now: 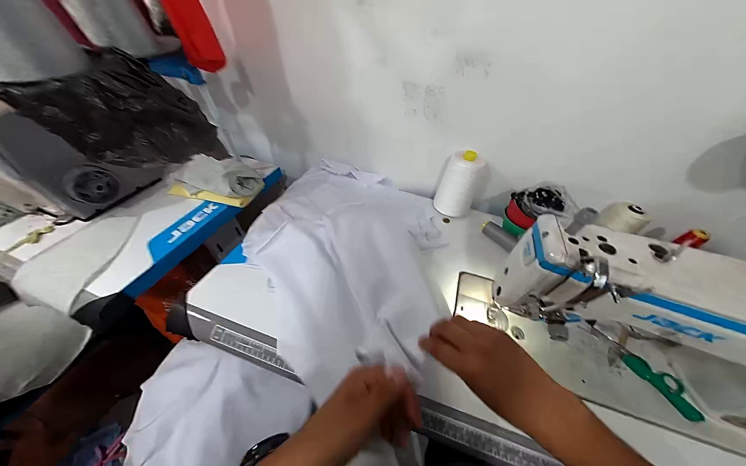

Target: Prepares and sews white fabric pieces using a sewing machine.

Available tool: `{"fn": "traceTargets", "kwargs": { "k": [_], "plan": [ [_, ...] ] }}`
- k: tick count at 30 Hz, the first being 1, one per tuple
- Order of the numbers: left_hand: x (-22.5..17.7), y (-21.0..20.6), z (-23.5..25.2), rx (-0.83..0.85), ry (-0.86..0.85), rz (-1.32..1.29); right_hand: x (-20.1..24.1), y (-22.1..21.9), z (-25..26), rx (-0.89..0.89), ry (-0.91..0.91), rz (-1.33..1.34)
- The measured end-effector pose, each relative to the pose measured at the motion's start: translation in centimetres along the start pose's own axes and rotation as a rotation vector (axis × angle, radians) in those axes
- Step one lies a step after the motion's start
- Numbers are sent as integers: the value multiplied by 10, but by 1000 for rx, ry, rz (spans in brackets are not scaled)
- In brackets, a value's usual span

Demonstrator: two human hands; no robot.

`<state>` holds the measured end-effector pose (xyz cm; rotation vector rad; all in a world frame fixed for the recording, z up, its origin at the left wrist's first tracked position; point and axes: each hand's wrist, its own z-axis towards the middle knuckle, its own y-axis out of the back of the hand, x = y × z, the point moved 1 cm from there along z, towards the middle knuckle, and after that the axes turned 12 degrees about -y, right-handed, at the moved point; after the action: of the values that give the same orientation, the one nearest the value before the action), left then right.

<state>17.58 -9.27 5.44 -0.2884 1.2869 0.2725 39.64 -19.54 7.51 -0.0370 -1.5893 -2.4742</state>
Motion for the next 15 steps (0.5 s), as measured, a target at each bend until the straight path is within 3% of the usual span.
{"fn": "traceTargets", "kwargs": {
  "k": [1,3,6,10,15],
  "plan": [
    [2,-1,-9,148,-61,133,0,8,-30,140,-38,82],
    [-2,10,-8,125,-230,446,-4,14,-77,240,-180,216],
    [1,23,46,80,-375,875,-2,-9,-110,-34,-573,115],
    [70,-17,116,505,-193,1243,19,-48,-124,-159,-973,-112],
    [124,-40,207,401,-249,1316,-27,1,-147,-225,-1208,-245]
  ]
}}
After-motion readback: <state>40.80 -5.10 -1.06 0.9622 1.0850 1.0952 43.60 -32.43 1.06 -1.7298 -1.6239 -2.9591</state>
